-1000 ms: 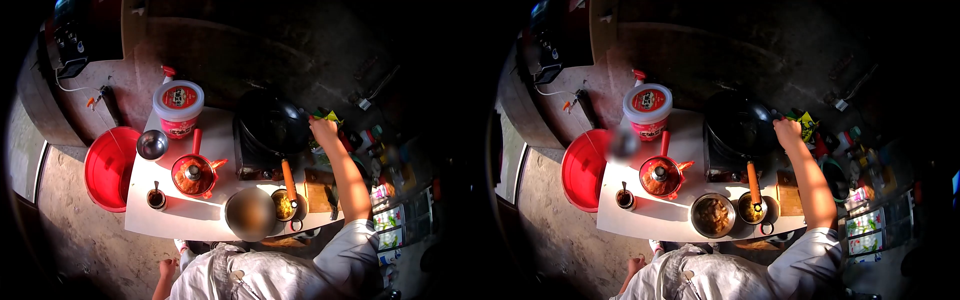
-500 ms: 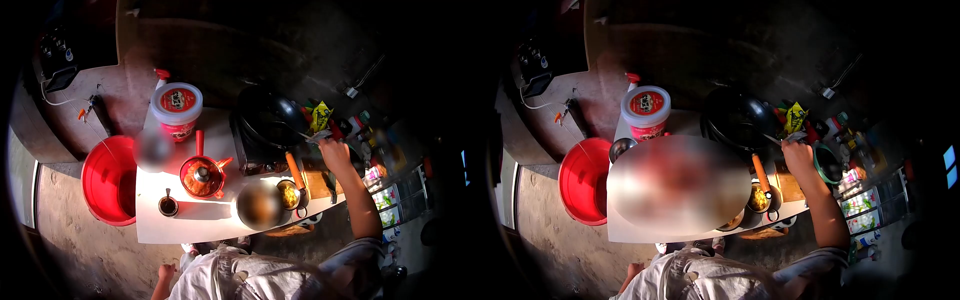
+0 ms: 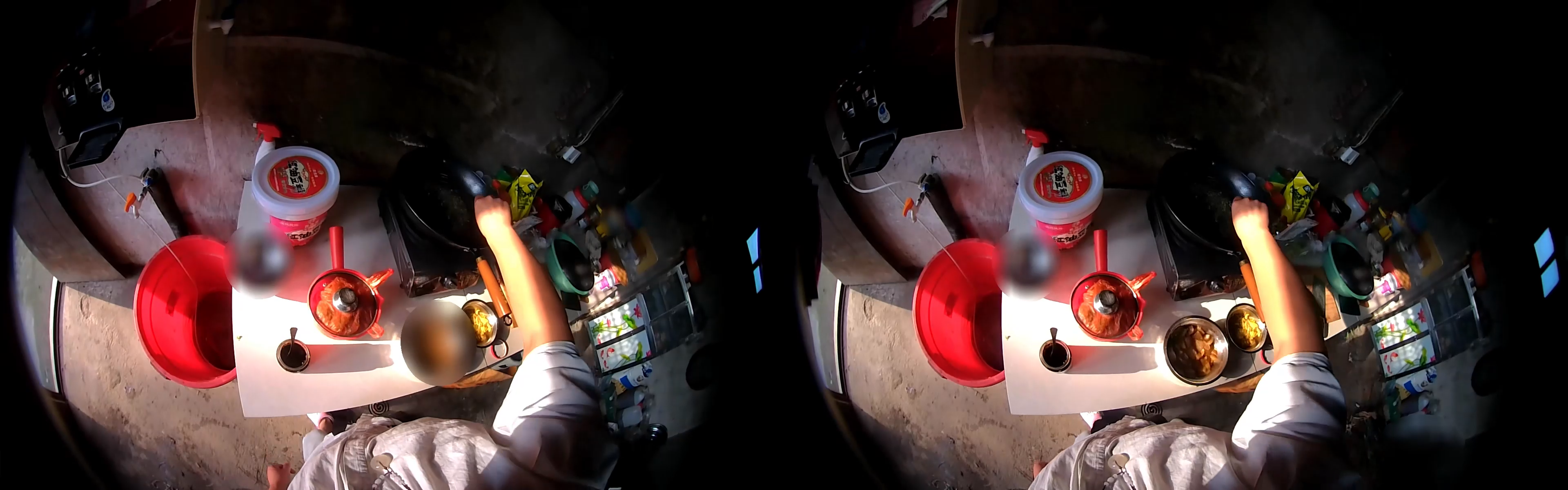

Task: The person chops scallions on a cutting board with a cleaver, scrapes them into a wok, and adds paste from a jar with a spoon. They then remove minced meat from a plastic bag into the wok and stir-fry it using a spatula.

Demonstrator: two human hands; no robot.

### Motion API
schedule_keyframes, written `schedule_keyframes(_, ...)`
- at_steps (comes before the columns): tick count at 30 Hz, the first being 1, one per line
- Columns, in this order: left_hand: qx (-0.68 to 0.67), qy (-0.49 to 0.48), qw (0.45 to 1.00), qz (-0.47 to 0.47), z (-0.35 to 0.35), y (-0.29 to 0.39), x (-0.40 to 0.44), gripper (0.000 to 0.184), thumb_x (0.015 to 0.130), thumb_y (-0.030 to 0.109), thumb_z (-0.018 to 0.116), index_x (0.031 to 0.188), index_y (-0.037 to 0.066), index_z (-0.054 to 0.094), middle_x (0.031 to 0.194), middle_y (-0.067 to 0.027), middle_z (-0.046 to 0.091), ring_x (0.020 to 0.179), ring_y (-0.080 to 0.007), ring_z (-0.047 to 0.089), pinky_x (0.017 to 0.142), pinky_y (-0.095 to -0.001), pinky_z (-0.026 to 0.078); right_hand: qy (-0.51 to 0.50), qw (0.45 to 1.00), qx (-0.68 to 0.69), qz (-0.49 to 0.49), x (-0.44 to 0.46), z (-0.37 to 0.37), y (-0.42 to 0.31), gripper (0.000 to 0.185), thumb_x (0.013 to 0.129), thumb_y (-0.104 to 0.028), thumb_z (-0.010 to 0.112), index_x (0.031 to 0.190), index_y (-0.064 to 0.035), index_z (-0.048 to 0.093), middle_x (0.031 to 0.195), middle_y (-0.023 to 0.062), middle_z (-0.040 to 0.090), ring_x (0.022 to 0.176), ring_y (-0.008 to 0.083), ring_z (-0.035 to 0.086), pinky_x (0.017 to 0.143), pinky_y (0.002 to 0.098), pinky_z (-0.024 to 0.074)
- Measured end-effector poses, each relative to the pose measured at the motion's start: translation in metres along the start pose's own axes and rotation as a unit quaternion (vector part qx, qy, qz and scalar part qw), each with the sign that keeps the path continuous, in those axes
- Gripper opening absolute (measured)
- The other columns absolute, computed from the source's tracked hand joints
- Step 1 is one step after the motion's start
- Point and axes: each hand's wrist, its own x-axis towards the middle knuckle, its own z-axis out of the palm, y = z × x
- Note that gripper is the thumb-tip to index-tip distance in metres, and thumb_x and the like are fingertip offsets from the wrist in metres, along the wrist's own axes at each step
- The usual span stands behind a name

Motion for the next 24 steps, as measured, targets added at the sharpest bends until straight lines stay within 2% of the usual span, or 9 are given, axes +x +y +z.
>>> schedule_keyframes(3,0.019,-0.014,0.999,-0.030,0.001,-0.019,0.006,0.032,0.071,0.034,0.052,0.056,0.010,0.067,0.047,-0.0080,0.056,0.049,-0.0217,0.057,0.054,-0.0340,0.046,-0.073,0.997,0.016,0.025,0.010,-0.004,-0.004,0.015,0.077,-0.014,0.048,0.084,-0.0073,0.060,0.076,0.0114,0.063,0.071,0.0265,0.062,0.064,0.0368,0.0494)
schedule_keyframes(6,0.030,-0.022,0.999,-0.039,-0.003,-0.029,0.014,0.032,0.071,0.034,0.052,0.055,0.010,0.067,0.047,-0.0082,0.056,0.049,-0.0218,0.057,0.054,-0.0340,0.046,-0.053,0.998,0.009,-0.046,-0.009,-0.013,0.016,0.014,0.078,-0.017,0.050,0.083,-0.0089,0.061,0.075,0.0125,0.062,0.070,0.0280,0.061,0.062,0.0389,0.0481)
schedule_keyframes(8,0.035,-0.024,0.998,-0.041,-0.007,-0.028,0.022,0.032,0.071,0.034,0.052,0.055,0.010,0.067,0.047,-0.0083,0.056,0.049,-0.0218,0.057,0.054,-0.0340,0.046,-0.059,0.997,0.049,-0.031,-0.028,-0.036,0.033,0.014,0.075,-0.020,0.055,0.075,-0.0071,0.059,0.073,0.0143,0.060,0.074,0.0317,0.059,0.066,0.0418,0.0454)
schedule_keyframes(13,0.043,-0.023,0.998,-0.040,-0.016,-0.014,0.031,0.033,0.071,0.034,0.051,0.055,0.010,0.067,0.047,-0.0086,0.056,0.050,-0.0220,0.057,0.054,-0.0340,0.046,-0.093,0.995,-0.003,-0.045,-0.071,-0.101,0.060,0.014,0.075,-0.022,0.057,0.077,-0.0090,0.060,0.072,0.0110,0.060,0.073,0.0293,0.059,0.062,0.0414,0.0450)
schedule_keyframes(15,0.027,0.021,0.999,-0.018,-0.011,-0.018,0.030,0.033,0.071,0.033,0.051,0.054,0.010,0.067,0.047,-0.0088,0.056,0.050,-0.0221,0.057,0.054,-0.0340,0.046,-0.116,0.992,0.007,-0.059,-0.078,-0.111,0.063,0.015,0.075,-0.023,0.058,0.077,-0.0086,0.059,0.072,0.0104,0.060,0.073,0.0295,0.058,0.062,0.0414,0.0452)
schedule_keyframes(17,-0.010,0.092,0.995,0.041,-0.004,-0.022,0.031,0.034,0.071,0.034,0.051,0.054,0.010,0.066,0.048,-0.0094,0.057,0.050,-0.0224,0.058,0.055,-0.0340,0.046,-0.112,0.992,0.000,-0.054,-0.073,-0.101,0.057,0.015,0.075,-0.023,0.058,0.077,-0.0087,0.059,0.072,0.0106,0.060,0.072,0.0295,0.059,0.061,0.0413,0.0454)
schedule_keyframes(21,0.040,0.013,0.999,-0.009,-0.024,0.010,0.024,0.034,0.072,0.034,0.050,0.055,0.010,0.067,0.050,-0.0104,0.057,0.051,-0.0229,0.058,0.055,-0.0336,0.046,-0.084,0.996,-0.001,-0.021,-0.043,-0.034,0.045,0.012,0.076,-0.020,0.055,0.079,-0.0089,0.059,0.073,0.0122,0.061,0.071,0.0300,0.060,0.061,0.0410,0.0464)
schedule_keyframes(22,0.061,-0.038,0.997,-0.032,-0.027,0.011,0.024,0.034,0.071,0.034,0.051,0.055,0.010,0.067,0.050,-0.0104,0.057,0.051,-0.0229,0.058,0.055,-0.0335,0.045,-0.080,0.997,0.000,0.002,-0.032,-0.020,0.040,0.012,0.077,-0.018,0.053,0.081,-0.0084,0.059,0.074,0.0127,0.061,0.072,0.0301,0.060,0.062,0.0408,0.0470)
schedule_keyframes(24,0.055,-0.046,0.997,-0.035,-0.025,-0.013,0.034,0.028,0.070,0.030,0.054,0.055,0.007,0.064,0.051,-0.0100,0.057,0.052,-0.0207,0.056,0.053,-0.0334,0.044,-0.093,0.995,-0.002,0.033,-0.013,-0.003,0.027,0.015,0.079,-0.013,0.047,0.083,-0.0070,0.059,0.077,0.0136,0.062,0.075,0.0292,0.061,0.064,0.0394,0.0483)
